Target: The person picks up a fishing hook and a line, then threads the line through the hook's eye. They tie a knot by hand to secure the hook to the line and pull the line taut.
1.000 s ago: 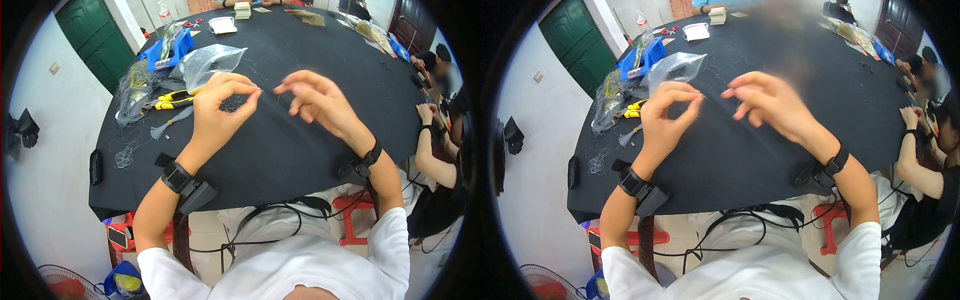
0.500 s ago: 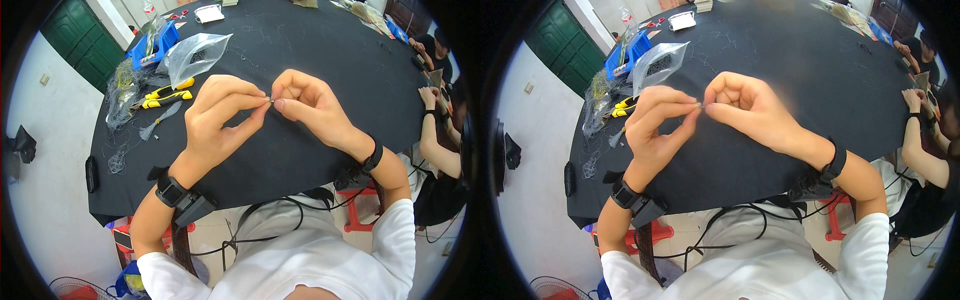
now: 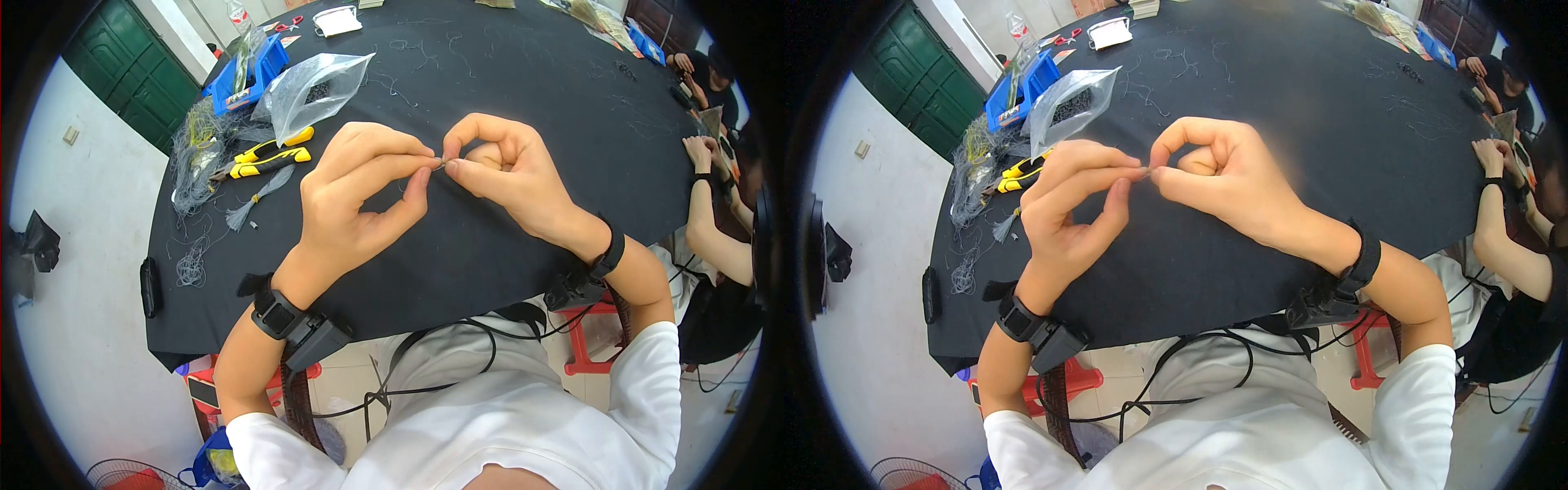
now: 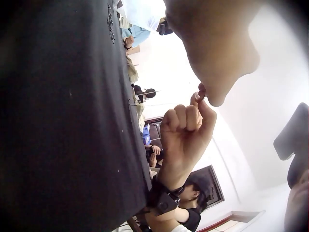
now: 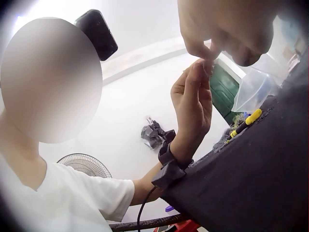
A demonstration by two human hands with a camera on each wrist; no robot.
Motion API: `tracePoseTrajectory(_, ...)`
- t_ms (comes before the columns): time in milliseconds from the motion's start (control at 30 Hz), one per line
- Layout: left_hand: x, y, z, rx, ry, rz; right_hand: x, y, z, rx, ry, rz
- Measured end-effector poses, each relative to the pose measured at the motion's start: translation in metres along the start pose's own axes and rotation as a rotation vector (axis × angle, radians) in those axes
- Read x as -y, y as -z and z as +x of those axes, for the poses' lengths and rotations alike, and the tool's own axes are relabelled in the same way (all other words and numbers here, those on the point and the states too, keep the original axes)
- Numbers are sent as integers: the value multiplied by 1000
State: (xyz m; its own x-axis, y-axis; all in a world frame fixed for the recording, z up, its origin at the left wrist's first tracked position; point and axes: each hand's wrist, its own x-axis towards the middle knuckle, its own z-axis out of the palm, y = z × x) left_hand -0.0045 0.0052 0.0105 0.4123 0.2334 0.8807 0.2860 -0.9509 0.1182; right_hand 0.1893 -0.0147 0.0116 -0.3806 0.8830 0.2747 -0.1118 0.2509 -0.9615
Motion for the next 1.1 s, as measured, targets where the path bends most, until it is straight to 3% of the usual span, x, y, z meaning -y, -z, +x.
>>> tracePoseTrajectory(533, -2, 0, 0, -1, 32, -1, -6, 0, 0, -22, 8, -17)
tracePoseTrajectory(767, 0, 2, -1, -78, -16, 20, 1, -3, -2, -79, 94, -74)
tracePoseTrajectory(867, -10, -2, 0, -123, 105, -7, 1, -5, -5, -74, 155, -168)
tracePoseTrajectory(1100, -10, 1, -3, -30, 62, 29, -4, -7, -7, -85, 266, -277)
